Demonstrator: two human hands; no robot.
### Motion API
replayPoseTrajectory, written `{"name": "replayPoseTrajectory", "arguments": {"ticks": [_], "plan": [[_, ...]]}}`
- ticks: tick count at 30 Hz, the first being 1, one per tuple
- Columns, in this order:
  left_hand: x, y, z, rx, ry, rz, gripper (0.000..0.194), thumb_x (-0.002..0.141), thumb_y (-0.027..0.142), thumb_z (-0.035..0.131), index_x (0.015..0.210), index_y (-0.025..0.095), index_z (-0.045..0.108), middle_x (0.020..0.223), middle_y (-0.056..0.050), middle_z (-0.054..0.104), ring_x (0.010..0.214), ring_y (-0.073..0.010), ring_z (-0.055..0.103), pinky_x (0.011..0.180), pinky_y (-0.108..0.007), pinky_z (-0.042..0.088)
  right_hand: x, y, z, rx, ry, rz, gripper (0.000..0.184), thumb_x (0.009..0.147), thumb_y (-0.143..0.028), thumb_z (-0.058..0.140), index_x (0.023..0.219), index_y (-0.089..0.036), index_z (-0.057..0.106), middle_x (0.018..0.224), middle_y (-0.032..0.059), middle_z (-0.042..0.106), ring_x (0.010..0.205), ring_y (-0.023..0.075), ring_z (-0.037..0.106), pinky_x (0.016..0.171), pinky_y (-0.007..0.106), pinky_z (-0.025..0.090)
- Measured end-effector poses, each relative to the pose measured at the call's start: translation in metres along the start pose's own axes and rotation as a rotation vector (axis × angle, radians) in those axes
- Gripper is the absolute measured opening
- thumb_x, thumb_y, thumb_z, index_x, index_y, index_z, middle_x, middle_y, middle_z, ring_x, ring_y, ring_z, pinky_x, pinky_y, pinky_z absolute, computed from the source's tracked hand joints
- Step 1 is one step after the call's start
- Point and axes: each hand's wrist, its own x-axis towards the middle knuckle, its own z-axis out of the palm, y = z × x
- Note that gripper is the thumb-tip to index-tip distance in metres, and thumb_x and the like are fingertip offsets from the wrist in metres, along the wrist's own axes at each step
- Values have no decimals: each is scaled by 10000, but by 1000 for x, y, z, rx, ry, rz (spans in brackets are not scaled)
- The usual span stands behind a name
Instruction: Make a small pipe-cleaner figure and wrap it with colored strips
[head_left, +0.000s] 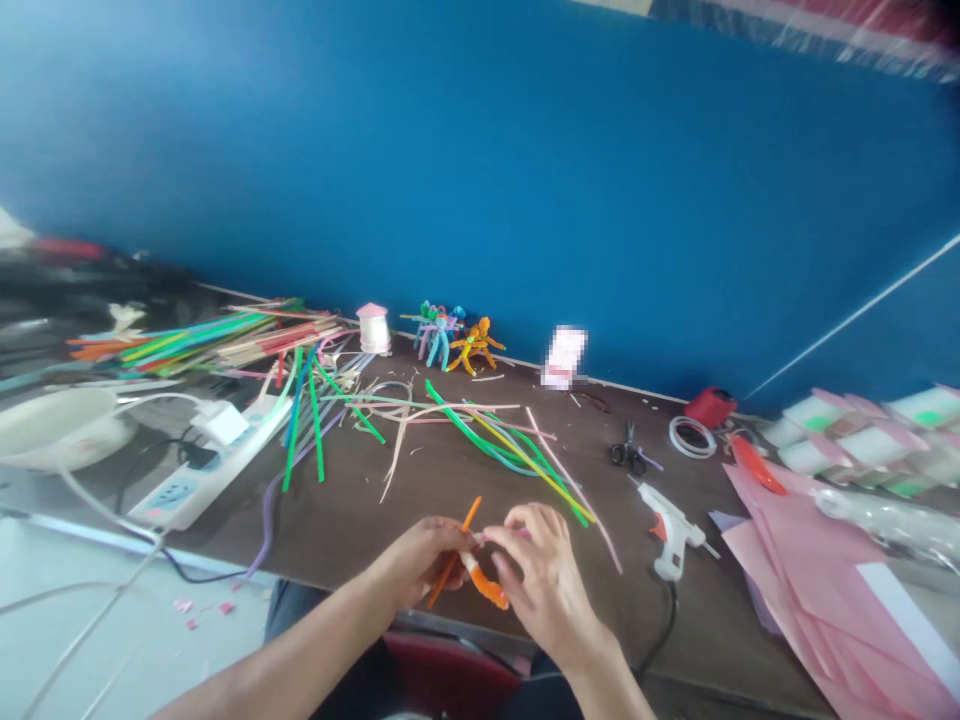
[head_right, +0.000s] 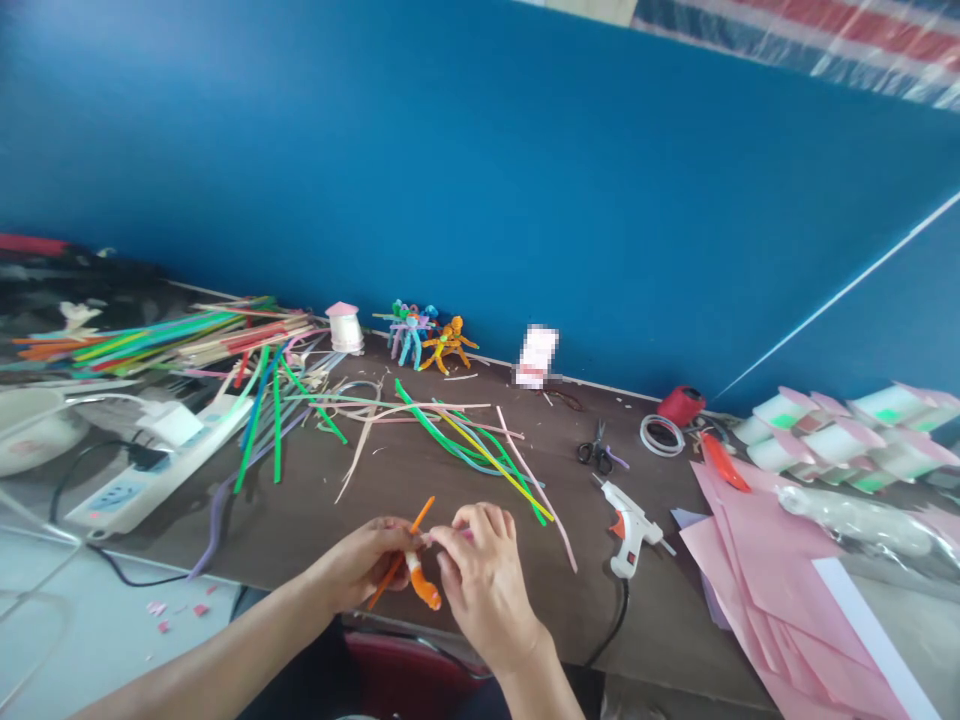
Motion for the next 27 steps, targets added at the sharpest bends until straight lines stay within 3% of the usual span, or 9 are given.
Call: {"name": "replayPoseTrajectory", "arguments": {"ticks": [5, 9, 12, 17, 20, 27], "plan": [[0, -4, -2, -44, -56, -90, 100, 559, 198, 614, 583, 110, 573, 424, 17, 535, 364, -72, 454, 364, -174, 327, 6, -4, 2, -82, -61, -56, 135, 819, -146, 497, 847, -222, 605, 833, 25, 513, 833, 176, 454, 757, 324, 331], [-2, -3, -4, 0, -76, -66, 119, 577, 209, 631, 610, 105, 583, 457, 12, 554, 375, -70, 466, 378, -176, 347, 8, -3, 1, -101, -84, -111, 147, 849, -184, 472, 819, -210, 613, 794, 21, 529, 789, 160, 457, 736, 312, 320], [-5, -1, -1, 59, -27, -24, 154, 549, 221, 656, 628, 104, 595, 476, 3, 573, 393, -73, 478, 401, -182, 369, 8, -3, 2, -71, -59, -94, 134, 829, -164, 502, 778, -212, 617, 757, 12, 542, 768, 153, 474, 722, 298, 327], [-5, -4, 4, 165, 138, 119, 202, 505, 271, 677, 580, 105, 589, 438, 15, 537, 374, -68, 431, 414, -203, 361, 7, -5, 10, 48, -6, 24, 128, 762, -114, 577, 771, -228, 634, 729, 1, 569, 746, 156, 509, 702, 294, 352], [-2, -8, 2, 273, 172, 220, 199, 527, 286, 659, 576, 103, 599, 421, 31, 494, 384, -72, 406, 415, -207, 326, 6, -6, 15, 148, 14, 112, 124, 749, -126, 593, 712, -231, 648, 695, -4, 581, 725, 156, 525, 691, 288, 370], [-7, -3, -2, 797, 251, 464, 169, 643, 255, 575, 552, 114, 597, 460, 45, 417, 465, -75, 336, 443, -203, 230, 7, -1, 27, 538, -33, 404, 108, 716, -116, 555, 643, -179, 605, 691, 10, 597, 698, 158, 560, 633, 246, 427]]}}
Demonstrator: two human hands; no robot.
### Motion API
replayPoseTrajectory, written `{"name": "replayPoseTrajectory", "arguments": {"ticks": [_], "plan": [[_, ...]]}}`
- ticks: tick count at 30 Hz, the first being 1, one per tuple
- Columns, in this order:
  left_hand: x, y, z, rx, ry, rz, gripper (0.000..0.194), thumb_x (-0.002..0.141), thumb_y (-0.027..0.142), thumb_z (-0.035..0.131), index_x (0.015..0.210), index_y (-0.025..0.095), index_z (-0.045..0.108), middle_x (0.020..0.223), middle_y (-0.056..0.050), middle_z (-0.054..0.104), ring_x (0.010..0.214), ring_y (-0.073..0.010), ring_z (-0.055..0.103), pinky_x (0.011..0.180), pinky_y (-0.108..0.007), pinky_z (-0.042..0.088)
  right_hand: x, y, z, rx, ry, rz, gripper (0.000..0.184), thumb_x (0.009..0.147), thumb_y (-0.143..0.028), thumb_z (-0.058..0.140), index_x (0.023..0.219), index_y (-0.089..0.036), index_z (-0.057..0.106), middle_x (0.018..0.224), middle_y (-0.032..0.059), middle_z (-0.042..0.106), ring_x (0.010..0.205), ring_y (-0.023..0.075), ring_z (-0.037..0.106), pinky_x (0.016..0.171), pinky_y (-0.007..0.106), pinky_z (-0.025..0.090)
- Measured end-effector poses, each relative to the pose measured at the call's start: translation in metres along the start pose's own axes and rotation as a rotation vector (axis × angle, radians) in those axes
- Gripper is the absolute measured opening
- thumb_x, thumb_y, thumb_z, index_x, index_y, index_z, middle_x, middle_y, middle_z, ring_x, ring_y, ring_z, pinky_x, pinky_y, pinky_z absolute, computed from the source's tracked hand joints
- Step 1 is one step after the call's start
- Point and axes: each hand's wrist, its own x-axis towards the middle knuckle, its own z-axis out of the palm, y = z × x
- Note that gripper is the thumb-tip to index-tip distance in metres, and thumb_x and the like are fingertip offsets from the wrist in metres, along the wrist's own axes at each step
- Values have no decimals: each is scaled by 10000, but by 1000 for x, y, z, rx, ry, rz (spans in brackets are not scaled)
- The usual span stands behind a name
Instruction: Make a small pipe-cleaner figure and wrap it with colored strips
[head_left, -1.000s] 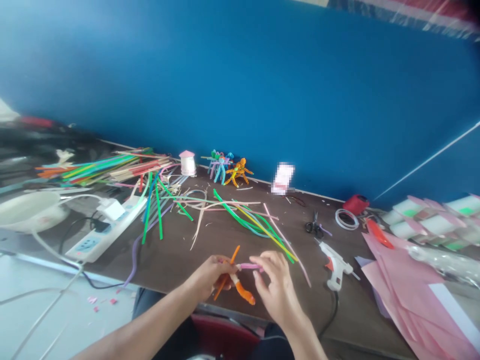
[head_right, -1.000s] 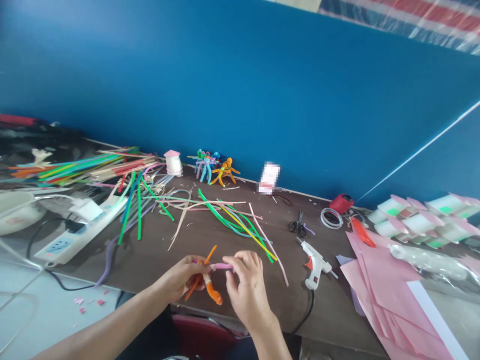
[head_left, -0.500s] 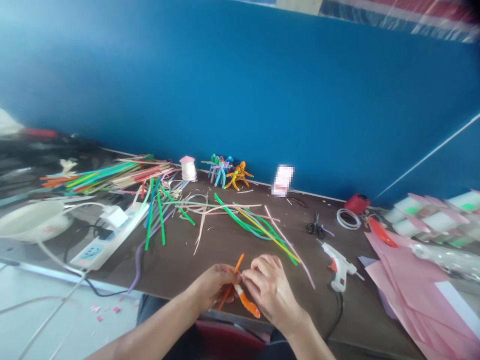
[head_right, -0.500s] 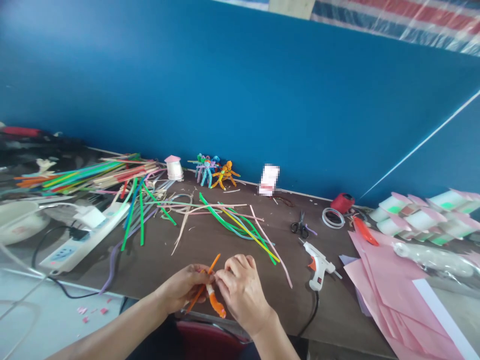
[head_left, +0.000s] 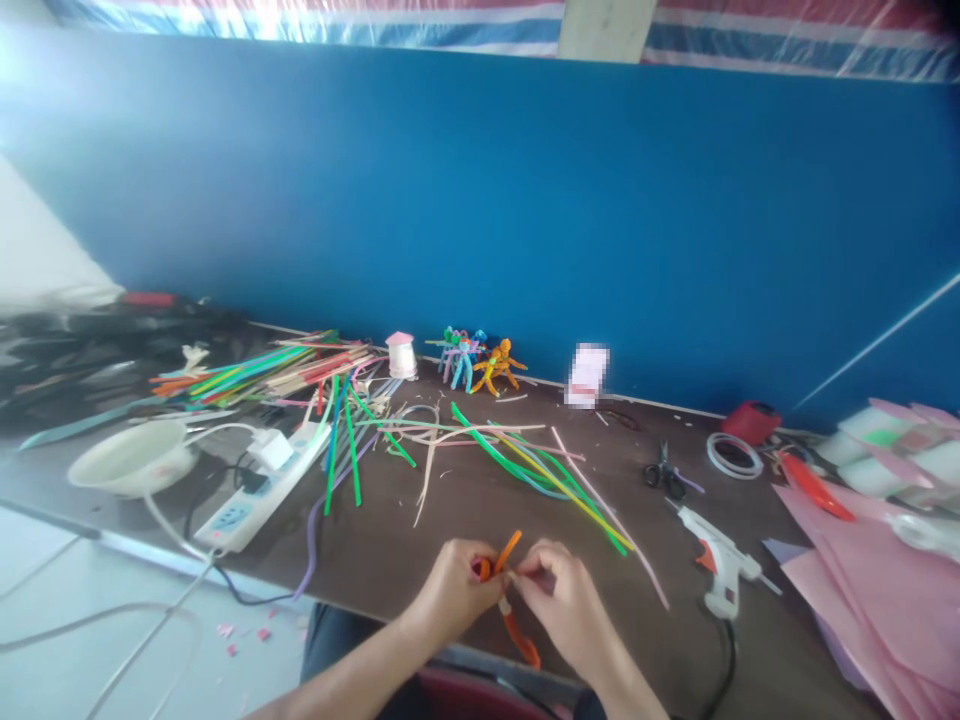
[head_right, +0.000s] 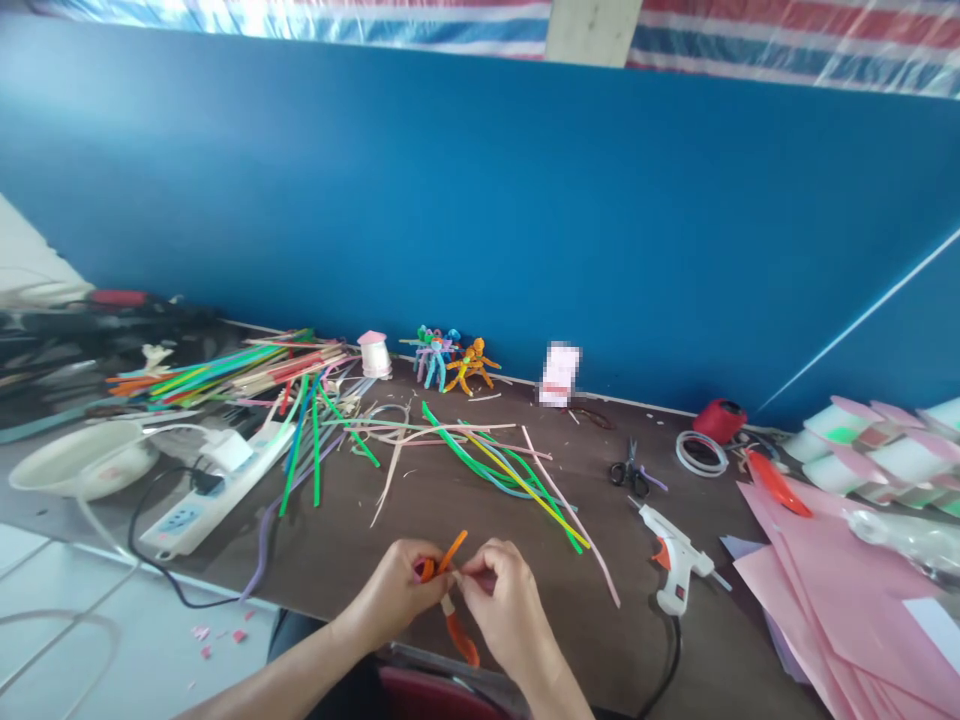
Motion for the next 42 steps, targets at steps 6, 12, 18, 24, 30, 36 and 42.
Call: {"name": "replayPoseTrajectory", "arguments": {"ticks": [6, 12, 18, 24, 30, 36, 42], "plan": [[-7, 18, -16, 305, -73, 411, 231, 730, 223, 518, 512, 160, 557, 541, -20, 520, 517, -107, 433, 516, -220, 276, 5, 4, 0, 198, -110, 175, 86, 652, -119, 561, 580, -162, 543, 544, -36, 541, 555, 121, 502, 535, 215, 373], [3, 21, -14, 11, -72, 124, 166, 676, 289, 580, 596, 146, 605, 532, -9, 536, 501, -107, 438, 494, -215, 304, 9, -4, -11, 301, -167, 197, 77, 679, -219, 591, 641, -154, 571, 567, -33, 553, 555, 115, 493, 540, 216, 370], [17, 25, -12, -562, -104, -286, 235, 521, 312, 677, 598, 121, 563, 471, 20, 530, 464, -101, 487, 507, -225, 393, 10, -7, -24, 302, -46, 101, 267, 647, -196, 638, 909, -168, 594, 875, 34, 636, 797, 178, 575, 716, 276, 422], [14, 27, -11, -581, -105, -280, 268, 517, 326, 706, 597, 111, 566, 468, 17, 538, 456, -84, 469, 502, -206, 374, 14, -1, -4, 551, -11, 237, 162, 642, -268, 668, 723, -142, 606, 619, -6, 595, 597, 126, 530, 599, 239, 399], [10, 28, -21, -432, -89, -229, 297, 497, 337, 732, 621, 112, 582, 509, 24, 540, 513, -101, 479, 538, -213, 363, 21, -5, 14, 588, 77, 288, 152, 614, -260, 673, 622, -142, 578, 553, -16, 565, 561, 120, 510, 566, 226, 380], [9, 8, -48, -361, -129, -222, 350, 565, 410, 691, 736, 109, 645, 582, 5, 586, 574, -122, 505, 555, -221, 357, 30, -4, 21, 408, -95, 241, 116, 617, -205, 639, 557, -141, 562, 440, -75, 424, 451, 66, 369, 461, 187, 272], [16, -13, -54, -494, -112, -300, 330, 553, 373, 723, 721, 113, 609, 594, -12, 615, 542, -117, 557, 544, -213, 386, 55, 0, 23, 225, -126, 137, 118, 697, -219, 595, 783, -144, 629, 606, -19, 615, 556, 104, 547, 530, 190, 401]]}}
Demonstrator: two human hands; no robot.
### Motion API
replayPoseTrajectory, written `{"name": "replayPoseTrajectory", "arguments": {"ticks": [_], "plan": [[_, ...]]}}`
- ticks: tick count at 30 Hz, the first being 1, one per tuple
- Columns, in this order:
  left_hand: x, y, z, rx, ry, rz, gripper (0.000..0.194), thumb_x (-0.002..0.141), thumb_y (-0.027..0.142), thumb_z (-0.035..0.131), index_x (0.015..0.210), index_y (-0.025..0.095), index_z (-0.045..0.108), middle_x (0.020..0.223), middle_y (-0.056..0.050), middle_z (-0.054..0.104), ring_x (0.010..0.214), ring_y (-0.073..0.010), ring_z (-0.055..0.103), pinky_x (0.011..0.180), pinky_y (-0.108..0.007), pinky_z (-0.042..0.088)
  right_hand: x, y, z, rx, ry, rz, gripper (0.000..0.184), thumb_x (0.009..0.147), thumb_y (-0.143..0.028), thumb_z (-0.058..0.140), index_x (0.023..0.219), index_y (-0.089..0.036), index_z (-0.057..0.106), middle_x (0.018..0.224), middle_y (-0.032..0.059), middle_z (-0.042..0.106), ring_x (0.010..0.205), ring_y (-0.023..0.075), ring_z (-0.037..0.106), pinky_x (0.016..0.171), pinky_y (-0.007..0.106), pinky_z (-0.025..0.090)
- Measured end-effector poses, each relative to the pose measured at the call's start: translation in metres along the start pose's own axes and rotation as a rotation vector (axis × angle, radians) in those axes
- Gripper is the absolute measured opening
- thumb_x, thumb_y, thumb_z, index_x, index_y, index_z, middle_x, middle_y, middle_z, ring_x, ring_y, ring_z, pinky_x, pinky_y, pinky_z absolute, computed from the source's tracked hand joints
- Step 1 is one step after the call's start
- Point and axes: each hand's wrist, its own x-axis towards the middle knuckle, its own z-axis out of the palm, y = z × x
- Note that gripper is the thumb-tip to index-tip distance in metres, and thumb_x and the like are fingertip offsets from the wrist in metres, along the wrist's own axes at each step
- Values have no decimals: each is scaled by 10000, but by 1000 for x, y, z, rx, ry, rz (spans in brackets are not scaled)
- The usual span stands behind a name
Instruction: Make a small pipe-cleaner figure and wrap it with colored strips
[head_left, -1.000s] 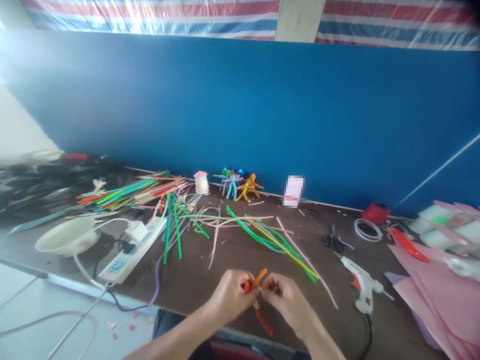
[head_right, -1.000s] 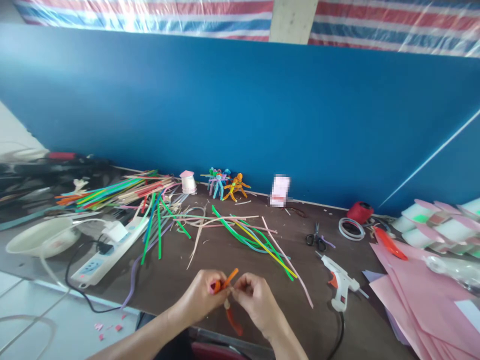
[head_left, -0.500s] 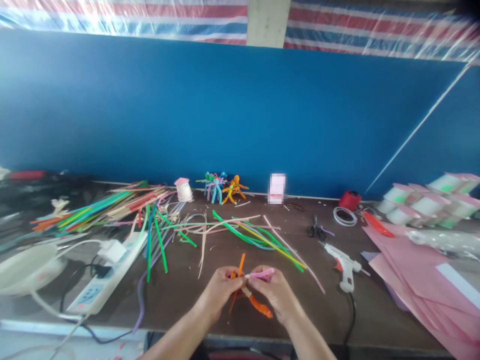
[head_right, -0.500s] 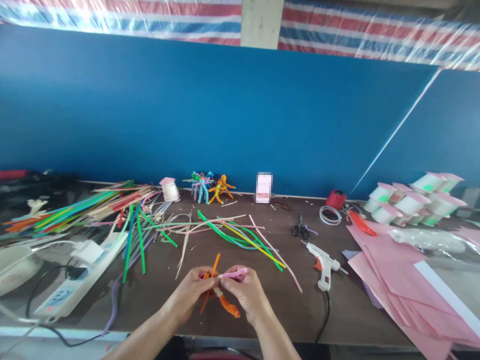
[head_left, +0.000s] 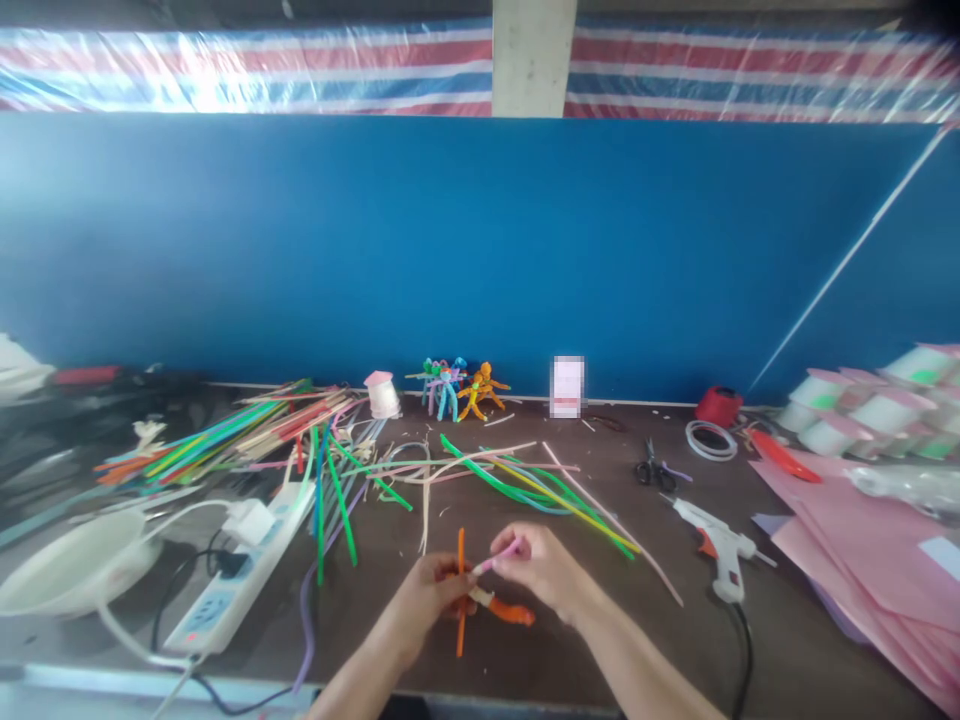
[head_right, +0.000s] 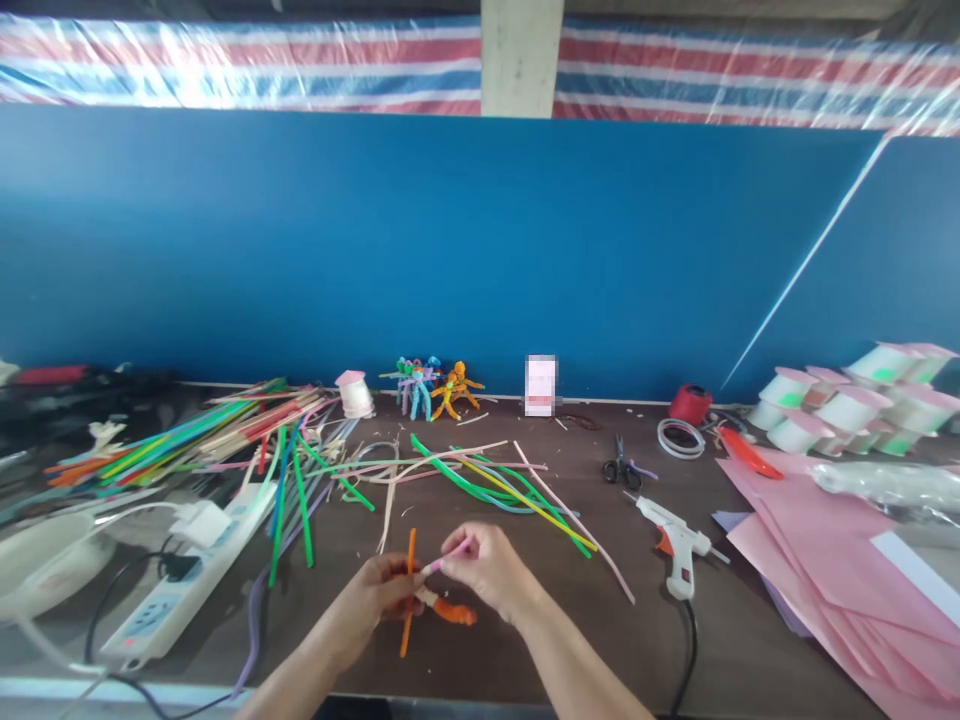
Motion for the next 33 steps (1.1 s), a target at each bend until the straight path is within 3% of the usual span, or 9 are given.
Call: {"name": "replayPoseTrajectory", "arguments": {"ticks": [2, 5, 9, 13, 17, 24, 28, 31, 33], "plan": [[2, -3, -2, -120, 58, -35, 334, 570, 340, 717, 801, 131, 597, 591, 1, 611, 540, -120, 577, 526, -207, 393, 18, -1, -11, -263, 90, -33, 195, 747, -216, 556, 921, -153, 618, 695, 1, 662, 610, 118, 599, 570, 203, 442], [5, -6, -4, -242, 67, -44, 333, 588, 299, 708, 851, 135, 585, 577, 11, 602, 549, -120, 587, 551, -216, 422, 54, -2, -32, -426, 204, -13, 186, 787, -165, 508, 924, -147, 633, 862, 52, 671, 789, 165, 621, 718, 257, 454], [9, -11, 0, -175, 50, 5, 316, 611, 306, 707, 836, 122, 584, 641, -10, 635, 548, -93, 575, 566, -203, 423, 104, -1, -55, -631, 288, 36, 205, 851, -153, 451, 942, -164, 635, 1017, 85, 615, 939, 203, 580, 828, 326, 428], [15, -16, 2, -153, 70, 33, 287, 609, 302, 701, 782, 108, 580, 610, -24, 636, 534, -84, 551, 533, -188, 398, 134, 2, -60, -770, 280, 72, 260, 869, -282, 492, 1103, -171, 518, 1124, 73, 536, 933, 186, 560, 787, 382, 476], [18, -17, -1, -203, 79, 39, 215, 584, 218, 688, 732, 103, 581, 584, -21, 626, 521, -79, 541, 552, -199, 405, 142, 3, -57, -801, 277, 83, 276, 870, -290, 492, 1117, -170, 506, 1127, 71, 533, 926, 183, 562, 777, 384, 482], [14, -11, 0, -142, 102, 14, 271, 570, 291, 701, 727, 117, 563, 564, -11, 615, 508, -90, 543, 509, -198, 384, 106, -8, -67, -553, 445, 3, 141, 841, -186, 438, 853, -146, 572, 912, 96, 616, 854, 196, 585, 736, 313, 454], [17, -11, 15, -13, 99, 24, 302, 567, 353, 683, 705, 115, 558, 545, -12, 607, 480, -96, 529, 462, -191, 350, 48, -5, -62, -302, 454, -17, 199, 862, -283, 352, 791, -163, 494, 573, 6, 576, 527, 141, 578, 514, 241, 459], [25, -15, 33, 79, 32, 65, 296, 582, 377, 650, 679, 108, 570, 556, -22, 610, 471, -100, 526, 473, -203, 363, 0, 6, -52, -142, 438, -59, 235, 869, -367, 339, 772, -184, 450, 526, -28, 542, 452, 118, 545, 469, 223, 446], [30, -19, 45, 142, 0, 91, 289, 603, 391, 616, 656, 110, 574, 543, -17, 599, 453, -101, 513, 468, -208, 364, -25, 13, -48, 183, 399, -130, 239, 833, -413, 433, 752, -188, 445, 525, -32, 535, 434, 115, 526, 452, 224, 433]]}}
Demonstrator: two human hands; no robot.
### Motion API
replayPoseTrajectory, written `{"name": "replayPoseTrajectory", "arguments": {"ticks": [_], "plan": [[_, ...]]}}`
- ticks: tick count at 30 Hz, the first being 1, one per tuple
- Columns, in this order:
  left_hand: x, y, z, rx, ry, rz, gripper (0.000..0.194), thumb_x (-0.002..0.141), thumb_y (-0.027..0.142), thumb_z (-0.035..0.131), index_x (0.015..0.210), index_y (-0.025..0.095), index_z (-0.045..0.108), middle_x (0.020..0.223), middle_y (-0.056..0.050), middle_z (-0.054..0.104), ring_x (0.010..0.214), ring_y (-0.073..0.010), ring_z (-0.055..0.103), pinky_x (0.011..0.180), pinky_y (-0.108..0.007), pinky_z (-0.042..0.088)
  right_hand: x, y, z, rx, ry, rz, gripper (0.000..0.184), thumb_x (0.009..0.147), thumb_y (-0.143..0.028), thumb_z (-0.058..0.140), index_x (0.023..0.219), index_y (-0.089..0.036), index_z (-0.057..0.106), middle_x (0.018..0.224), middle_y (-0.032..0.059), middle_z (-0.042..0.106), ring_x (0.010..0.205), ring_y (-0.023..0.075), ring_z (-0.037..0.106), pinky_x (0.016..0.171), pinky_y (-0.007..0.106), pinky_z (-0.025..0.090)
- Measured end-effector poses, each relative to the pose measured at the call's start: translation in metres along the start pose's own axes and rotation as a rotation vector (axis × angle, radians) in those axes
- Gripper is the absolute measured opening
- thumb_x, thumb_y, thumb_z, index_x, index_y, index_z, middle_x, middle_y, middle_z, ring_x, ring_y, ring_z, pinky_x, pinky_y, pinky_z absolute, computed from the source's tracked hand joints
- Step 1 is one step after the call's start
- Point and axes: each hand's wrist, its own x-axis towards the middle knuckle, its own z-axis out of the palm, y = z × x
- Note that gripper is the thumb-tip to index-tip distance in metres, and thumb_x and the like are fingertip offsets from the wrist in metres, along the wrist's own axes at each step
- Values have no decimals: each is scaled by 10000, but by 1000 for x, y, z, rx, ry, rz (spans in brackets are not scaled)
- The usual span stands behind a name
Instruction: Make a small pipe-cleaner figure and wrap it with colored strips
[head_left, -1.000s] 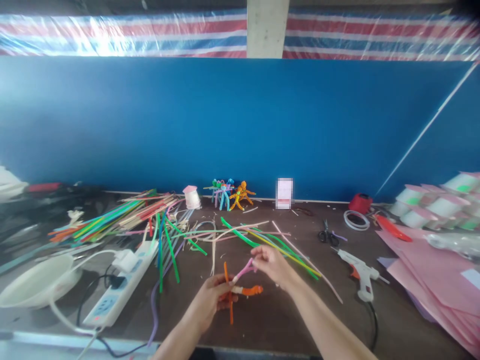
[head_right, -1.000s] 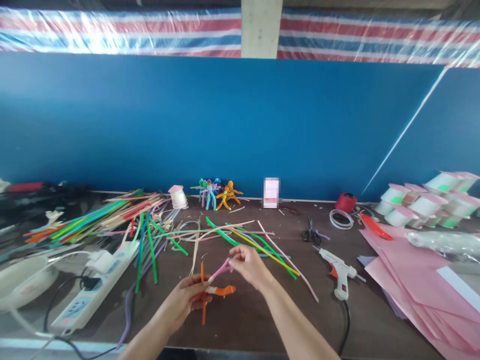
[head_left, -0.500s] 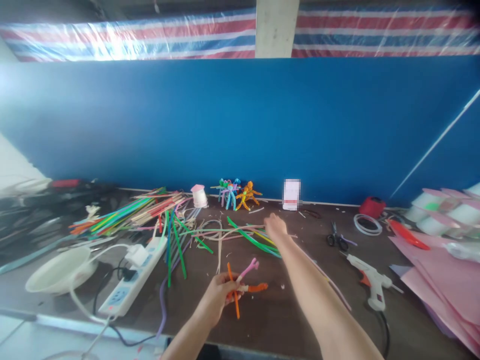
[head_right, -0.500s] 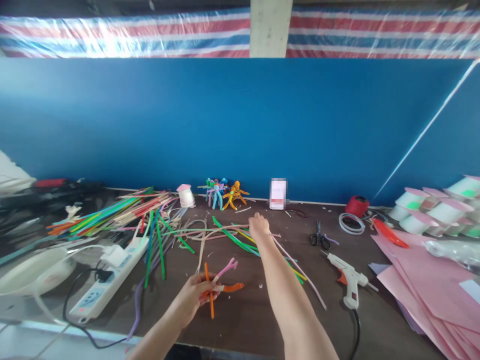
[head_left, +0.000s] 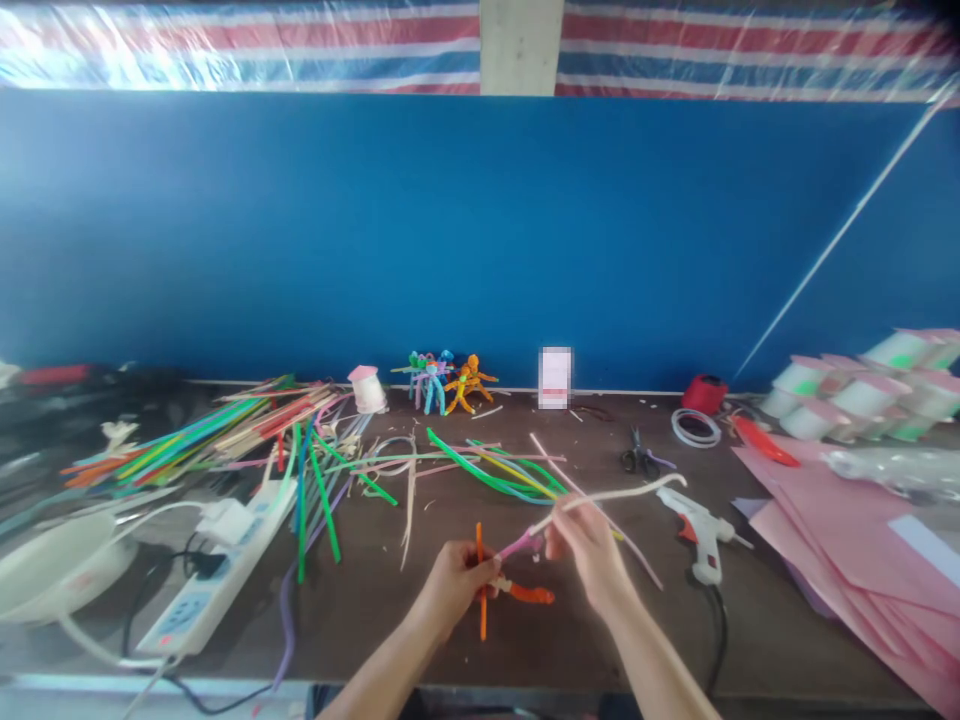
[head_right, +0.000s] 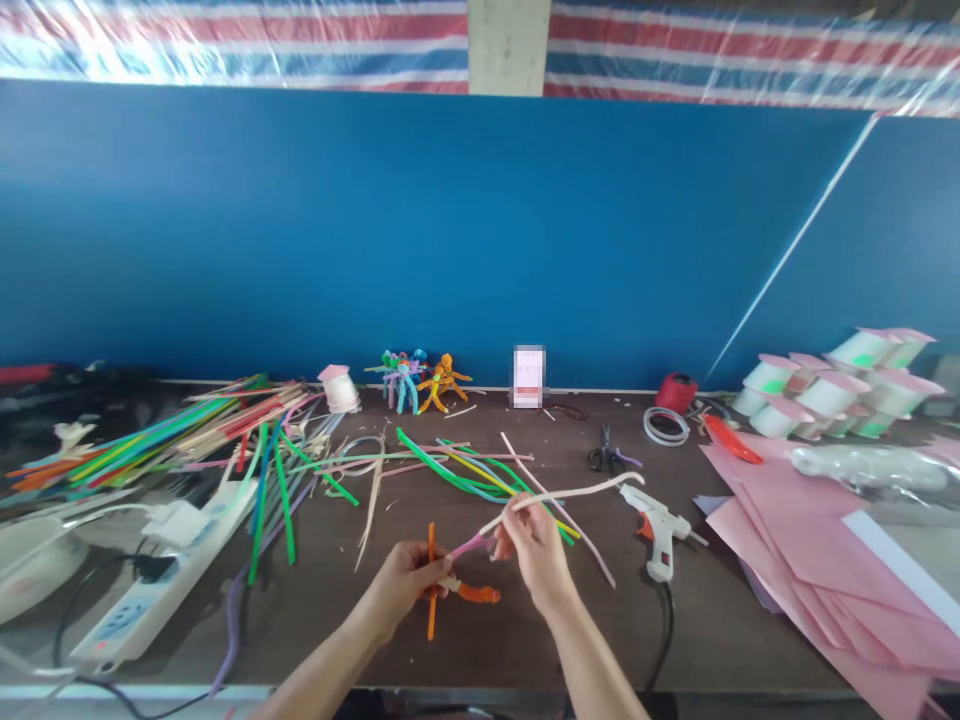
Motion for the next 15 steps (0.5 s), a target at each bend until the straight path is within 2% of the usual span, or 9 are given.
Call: {"name": "replayPoseTrajectory", "arguments": {"ticks": [3, 8, 11, 15], "plan": [[6, -4, 11, 163, -45, 65, 263, 648, 373, 552, 644, 113, 592, 525, -15, 593, 450, -109, 508, 467, -211, 366, -22, 4, -10, 88, -15, 3, 249, 813, -427, 493, 780, -181, 476, 553, -20, 545, 478, 120, 541, 461, 216, 427], [8, -5, 12, 511, -126, 163, 234, 677, 264, 468, 683, 103, 637, 547, -26, 612, 488, -123, 534, 479, -196, 374, -27, 0, -10, -116, -186, -27, 182, 852, -344, 439, 820, -176, 501, 646, 8, 593, 491, 114, 553, 489, 217, 433], [6, -2, 11, 527, -126, 161, 210, 646, 237, 483, 673, 103, 643, 524, -17, 598, 487, -125, 534, 489, -195, 381, -22, 0, -1, -222, -213, -31, 131, 838, -301, 432, 810, -190, 496, 695, 9, 614, 441, 99, 531, 459, 208, 423], [2, 3, 10, 534, -98, 171, 228, 645, 273, 511, 697, 101, 651, 506, -6, 582, 491, -125, 519, 492, -193, 368, -18, 3, 7, -332, -243, -24, 103, 804, -255, 452, 770, -197, 530, 652, -5, 620, 424, 105, 537, 431, 201, 414]]}}
